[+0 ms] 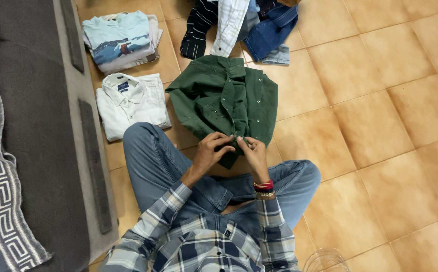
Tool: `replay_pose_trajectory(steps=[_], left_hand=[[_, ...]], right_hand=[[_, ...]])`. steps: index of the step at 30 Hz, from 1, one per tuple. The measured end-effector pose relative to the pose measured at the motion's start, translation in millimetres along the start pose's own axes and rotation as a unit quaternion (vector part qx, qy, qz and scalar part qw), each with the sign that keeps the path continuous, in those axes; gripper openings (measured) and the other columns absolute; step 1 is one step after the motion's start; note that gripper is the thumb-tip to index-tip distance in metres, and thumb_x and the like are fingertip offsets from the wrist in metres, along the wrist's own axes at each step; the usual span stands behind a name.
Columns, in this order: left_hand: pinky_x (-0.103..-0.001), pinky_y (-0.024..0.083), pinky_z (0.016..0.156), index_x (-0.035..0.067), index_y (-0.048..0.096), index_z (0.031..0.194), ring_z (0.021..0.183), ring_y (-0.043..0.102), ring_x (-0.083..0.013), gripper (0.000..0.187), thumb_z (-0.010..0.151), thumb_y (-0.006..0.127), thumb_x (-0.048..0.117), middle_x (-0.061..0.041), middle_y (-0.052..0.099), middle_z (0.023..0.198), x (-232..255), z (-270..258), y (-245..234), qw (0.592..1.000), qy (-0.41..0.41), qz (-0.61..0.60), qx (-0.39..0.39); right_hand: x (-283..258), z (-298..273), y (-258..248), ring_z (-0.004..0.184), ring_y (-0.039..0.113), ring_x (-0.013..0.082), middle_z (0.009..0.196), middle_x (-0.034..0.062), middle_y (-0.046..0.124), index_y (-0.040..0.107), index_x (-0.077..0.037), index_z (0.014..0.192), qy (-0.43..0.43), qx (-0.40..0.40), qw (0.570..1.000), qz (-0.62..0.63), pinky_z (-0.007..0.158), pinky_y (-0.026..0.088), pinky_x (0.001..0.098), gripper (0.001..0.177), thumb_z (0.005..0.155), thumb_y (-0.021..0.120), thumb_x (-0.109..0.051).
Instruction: The person folds a light blue t-shirt and a green shirt, then buttons and folds a white plaid shirt by hand while sitting on the floor.
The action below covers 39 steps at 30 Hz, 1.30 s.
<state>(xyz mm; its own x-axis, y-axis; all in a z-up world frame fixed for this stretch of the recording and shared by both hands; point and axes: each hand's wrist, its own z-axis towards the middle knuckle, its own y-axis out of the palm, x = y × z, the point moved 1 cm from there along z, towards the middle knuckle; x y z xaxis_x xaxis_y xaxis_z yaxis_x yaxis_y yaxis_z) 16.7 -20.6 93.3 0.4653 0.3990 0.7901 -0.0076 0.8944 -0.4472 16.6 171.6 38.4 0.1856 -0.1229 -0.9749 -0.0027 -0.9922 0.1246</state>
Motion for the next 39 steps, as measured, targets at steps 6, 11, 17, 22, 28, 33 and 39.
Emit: replay_pose_trajectory(steps=[6,11,17,22,28,33,39], left_hand=[[-0.037,0.056,0.077,0.004,0.078,0.103,0.089,0.071,-0.0261,0.030,0.081,0.084,0.022,-0.009,0.073,0.096,-13.5,0.5,3.2,1.000,-0.003,-0.002,-0.008],[-0.037,0.056,0.076,0.002,0.076,0.105,0.088,0.071,-0.0259,0.027,0.085,0.081,0.021,-0.009,0.073,0.097,-17.1,0.7,5.1,1.000,0.004,0.001,-0.024],[-0.040,0.054,0.085,0.000,0.070,0.115,0.095,0.066,-0.0314,0.027,0.090,0.075,0.010,-0.013,0.070,0.105,-6.6,-4.4,8.1,0.989,0.117,0.086,-0.005],[-0.042,0.053,0.088,-0.001,0.067,0.116,0.097,0.065,-0.0316,0.029,0.088,0.070,0.004,-0.013,0.069,0.107,-2.5,-8.2,13.4,0.971,0.173,0.163,0.016],[-0.041,0.052,0.084,-0.002,0.066,0.109,0.094,0.064,-0.0317,0.025,0.084,0.068,0.000,-0.014,0.067,0.101,-3.5,-10.4,12.8,0.962,0.175,0.207,0.041],[-0.040,0.051,0.084,0.000,0.069,0.111,0.093,0.064,-0.0307,0.027,0.083,0.070,0.001,-0.012,0.068,0.102,4.9,-4.0,8.1,0.976,0.136,0.172,0.002],[-0.039,0.054,0.078,0.003,0.076,0.108,0.088,0.068,-0.0293,0.021,0.088,0.076,0.007,-0.010,0.072,0.096,21.4,4.3,7.1,0.998,0.030,0.027,0.044]], right_hand=[[-18.2,-8.8,6.3,0.072,0.055,-0.0014,0.084,-0.0064,0.069,0.076,0.005,0.102,0.011,0.001,1.000,0.005,0.063,0.040,0.0183,0.030,0.102,0.067,-0.023],[-35.8,-16.0,11.6,0.067,0.049,-0.0020,0.079,-0.0086,0.065,0.079,-0.001,0.100,0.034,0.052,0.998,-0.034,0.056,0.033,0.0193,0.026,0.099,0.069,-0.026],[-34.3,-15.9,19.1,0.073,0.057,0.0006,0.081,-0.0059,0.068,0.076,0.003,0.097,-0.080,0.088,0.993,-0.029,0.063,0.044,0.0193,0.024,0.098,0.074,-0.021],[-42.2,-25.1,23.3,0.071,0.062,0.0026,0.076,-0.0029,0.071,0.076,0.006,0.092,-0.108,0.152,0.973,-0.138,0.065,0.050,0.0199,0.025,0.094,0.076,-0.019],[-15.2,-22.3,14.1,0.071,0.054,0.0034,0.078,-0.0039,0.065,0.077,0.006,0.097,-0.053,0.106,0.991,-0.059,0.062,0.043,0.0217,0.026,0.100,0.073,-0.019],[-6.7,-20.1,9.3,0.077,0.058,0.0032,0.085,-0.0032,0.069,0.075,0.005,0.104,-0.065,0.102,0.990,-0.068,0.067,0.047,0.0206,0.023,0.100,0.070,-0.017],[-28.4,-31.1,11.4,0.079,0.064,0.0032,0.087,-0.0008,0.074,0.074,0.005,0.104,-0.117,0.084,0.985,-0.094,0.070,0.052,0.0199,0.019,0.099,0.070,-0.013]])
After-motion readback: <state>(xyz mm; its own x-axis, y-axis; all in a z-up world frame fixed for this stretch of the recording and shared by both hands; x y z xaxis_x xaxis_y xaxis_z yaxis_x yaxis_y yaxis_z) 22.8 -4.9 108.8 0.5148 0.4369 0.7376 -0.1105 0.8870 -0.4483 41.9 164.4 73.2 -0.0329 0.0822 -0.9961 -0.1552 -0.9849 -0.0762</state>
